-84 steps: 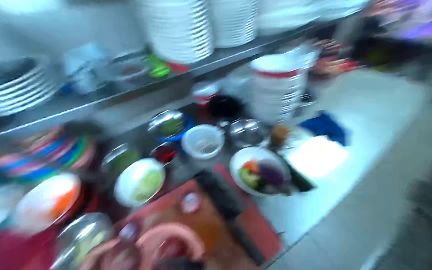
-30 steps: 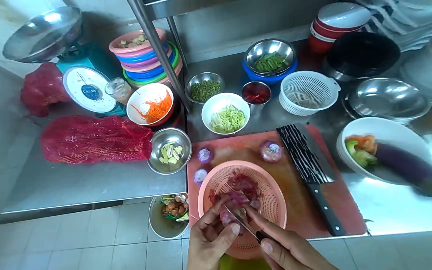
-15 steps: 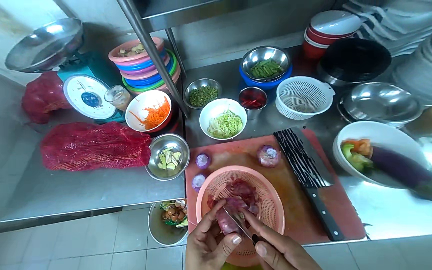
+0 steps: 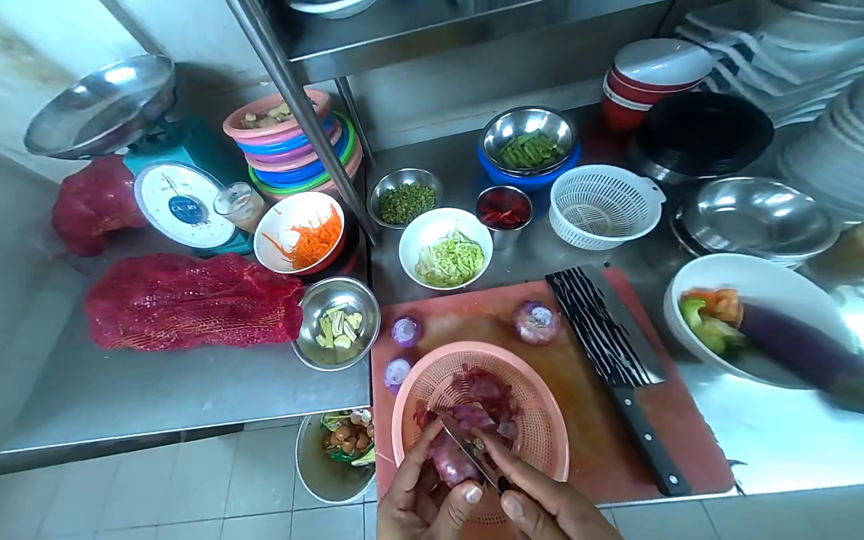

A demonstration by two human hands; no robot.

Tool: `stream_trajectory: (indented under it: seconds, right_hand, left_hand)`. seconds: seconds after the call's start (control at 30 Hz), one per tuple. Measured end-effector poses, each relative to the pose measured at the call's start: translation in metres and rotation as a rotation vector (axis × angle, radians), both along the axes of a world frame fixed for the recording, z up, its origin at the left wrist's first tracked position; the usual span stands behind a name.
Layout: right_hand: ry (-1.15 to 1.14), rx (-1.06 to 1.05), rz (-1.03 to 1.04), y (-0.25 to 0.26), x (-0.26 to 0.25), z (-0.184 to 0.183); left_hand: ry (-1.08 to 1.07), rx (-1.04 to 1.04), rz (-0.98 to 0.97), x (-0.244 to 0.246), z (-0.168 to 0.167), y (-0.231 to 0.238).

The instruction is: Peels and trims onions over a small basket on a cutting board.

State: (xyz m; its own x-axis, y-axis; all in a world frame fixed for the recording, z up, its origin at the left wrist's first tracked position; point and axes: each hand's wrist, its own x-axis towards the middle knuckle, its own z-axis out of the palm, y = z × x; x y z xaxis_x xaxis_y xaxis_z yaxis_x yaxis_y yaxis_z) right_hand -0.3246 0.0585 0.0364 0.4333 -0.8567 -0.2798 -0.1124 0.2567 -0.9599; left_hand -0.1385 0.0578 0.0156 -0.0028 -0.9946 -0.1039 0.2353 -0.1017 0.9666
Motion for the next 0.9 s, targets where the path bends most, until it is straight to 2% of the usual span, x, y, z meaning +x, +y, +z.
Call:
stream_trajectory:
  seconds: [0.13, 0.33, 0.53, 0.73, 0.9]
  right_hand:
    - [-0.035, 0.036, 0.086, -0.001, -0.013, -0.007]
    - [-0.068, 0.116, -0.099, 0.005, 0.007, -0.006]
    - [-0.054, 0.117, 0.056, 0.001, -0.010, -0.012]
    - [-0.123, 0.189, -0.203, 0.009, 0.009, -0.012]
    - [-0.081, 0.128, -0.022, 0.002, -0.005, -0.012]
  left_hand:
    - [0.081, 0.080, -0.024, 0.002, -0.006, 0.003]
    - [-0.129, -0.050, 0.017, -0.004, -0.012, 0.013]
    - [-0.020, 0.007, -0.005, -0.003, -0.014, 0.012]
    - [-0.130, -0.089, 0.032, -0.008, -0.022, 0.017]
    - [-0.013, -0.006, -0.017, -0.001, -0.012, 0.013]
